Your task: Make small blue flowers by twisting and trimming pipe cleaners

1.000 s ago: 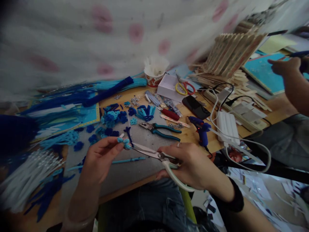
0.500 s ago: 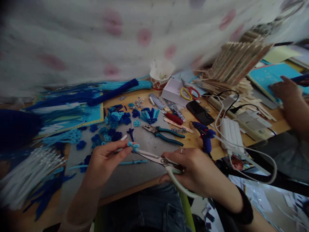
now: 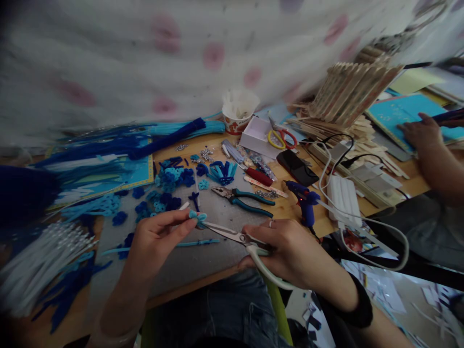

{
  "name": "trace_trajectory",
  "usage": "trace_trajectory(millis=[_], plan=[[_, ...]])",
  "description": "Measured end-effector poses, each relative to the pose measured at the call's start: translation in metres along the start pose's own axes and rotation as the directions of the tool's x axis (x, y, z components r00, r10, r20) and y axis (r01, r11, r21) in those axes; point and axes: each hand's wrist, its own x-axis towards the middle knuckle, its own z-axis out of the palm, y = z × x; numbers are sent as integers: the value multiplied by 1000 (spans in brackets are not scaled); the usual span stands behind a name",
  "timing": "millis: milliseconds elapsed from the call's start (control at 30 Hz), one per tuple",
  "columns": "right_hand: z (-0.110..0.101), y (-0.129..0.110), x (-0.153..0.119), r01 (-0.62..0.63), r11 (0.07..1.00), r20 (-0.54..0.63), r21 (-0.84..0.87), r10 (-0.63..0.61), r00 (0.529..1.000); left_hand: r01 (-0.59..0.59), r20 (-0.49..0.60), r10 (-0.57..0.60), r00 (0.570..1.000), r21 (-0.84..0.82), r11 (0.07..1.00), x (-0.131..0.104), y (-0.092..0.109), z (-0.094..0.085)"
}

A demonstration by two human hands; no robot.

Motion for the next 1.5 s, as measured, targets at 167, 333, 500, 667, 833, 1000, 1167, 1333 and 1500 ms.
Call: trace_trajectory(millis=[167,333,500,667,833,1000,1167,1333,1500], plan=[[-2,-1,2,29,1000,-3,0,-29,1000,11,19,-11,1000,-31,999,-1,-1,1],[-6,5,1,-80,995,56,62,77,996,92,4,-93,996,-174,980,0,2,5],[9,15,-7,-189,978,19,88,188,982,233,13,-256,967,-457,858,-2,-2,17],[40,5,-2,-197,887,-86,418,254,963,269,8,-316,949,-546,794,-9,-7,31],[59,-14,15,-151,821,-155,550,279,948,353,95,-373,923,-596,721,-11,-6,38],[61,-20,22,-107,893,-116,436,174,978,355,126,-360,924,-629,691,-12,-3,42],[63,-17,22,-46,942,-196,333,117,974,357,124,-364,923,-630,690,-14,-6,45],[63,-16,23,27,951,-272,308,61,960,363,116,-383,917,-643,674,-15,-5,48],[62,-17,27,32,968,-297,249,45,954,360,104,-388,916,-644,675,-12,-4,49]])
